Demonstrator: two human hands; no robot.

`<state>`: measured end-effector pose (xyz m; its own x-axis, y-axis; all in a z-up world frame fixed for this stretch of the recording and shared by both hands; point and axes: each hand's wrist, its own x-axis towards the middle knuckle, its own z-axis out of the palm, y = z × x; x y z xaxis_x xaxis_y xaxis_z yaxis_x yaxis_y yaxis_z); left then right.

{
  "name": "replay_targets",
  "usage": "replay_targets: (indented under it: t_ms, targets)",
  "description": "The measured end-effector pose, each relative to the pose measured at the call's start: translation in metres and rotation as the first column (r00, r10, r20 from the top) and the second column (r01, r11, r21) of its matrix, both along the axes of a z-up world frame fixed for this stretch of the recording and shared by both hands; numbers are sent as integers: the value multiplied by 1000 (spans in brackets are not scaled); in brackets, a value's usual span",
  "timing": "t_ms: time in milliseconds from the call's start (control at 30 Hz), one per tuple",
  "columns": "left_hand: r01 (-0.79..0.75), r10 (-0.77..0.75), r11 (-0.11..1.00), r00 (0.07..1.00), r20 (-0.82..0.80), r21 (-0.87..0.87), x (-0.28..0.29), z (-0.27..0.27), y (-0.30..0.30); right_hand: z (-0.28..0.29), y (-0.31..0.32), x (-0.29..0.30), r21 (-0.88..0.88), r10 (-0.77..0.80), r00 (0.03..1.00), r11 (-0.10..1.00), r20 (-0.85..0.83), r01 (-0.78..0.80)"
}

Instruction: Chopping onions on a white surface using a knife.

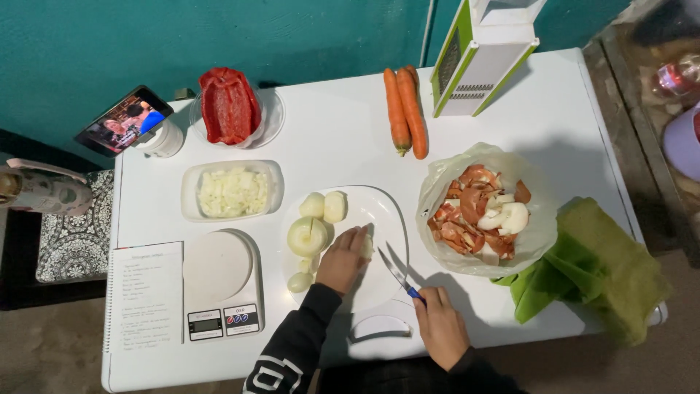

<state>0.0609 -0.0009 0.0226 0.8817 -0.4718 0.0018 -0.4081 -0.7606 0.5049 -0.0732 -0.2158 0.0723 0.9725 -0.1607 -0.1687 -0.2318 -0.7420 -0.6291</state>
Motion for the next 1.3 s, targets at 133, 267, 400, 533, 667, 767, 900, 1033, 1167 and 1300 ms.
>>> replay_targets:
  t_ms: [133,267,400,533,667,767,900,1033,1167,1300]
  targets:
    - [-136,139,986,990,30,-98,-17,0,-6,-24,19,14,94,15,1000,995,23,-17]
    - [-189,203,971,975,92,-145,-24,12,-16,-18,32,34,148,70,986,985,148,-92]
    - [-195,209,975,966,151,-106,-28,-2,-20,-1,37,41,120,119,991,985,66,-126]
    - [-222,217,975,956,199,2,-32,-19,-28,0,40,41,-21,182,982,983,-48,-183]
    - [-238,225,971,949,219,36,-34,-21,-31,-33,36,36,-78,235,969,970,73,-229]
    - [-240,220,969,947,235,61,-34,-21,-32,-46,37,44,-131,301,945,950,131,-285]
    - [-244,234,970,943,236,16,-35,-20,-35,-58,46,57,-283,387,918,893,83,-351]
    - [-258,254,966,942,219,-12,-35,-6,-35,-49,45,56,-318,414,908,872,67,-373]
    - [-269,263,963,940,216,0,-37,-14,-35,-39,25,30,-321,416,909,864,26,-387]
    - [-300,294,954,937,189,1,-37,-1,-34,-34,7,10,-398,407,911,827,-61,-396]
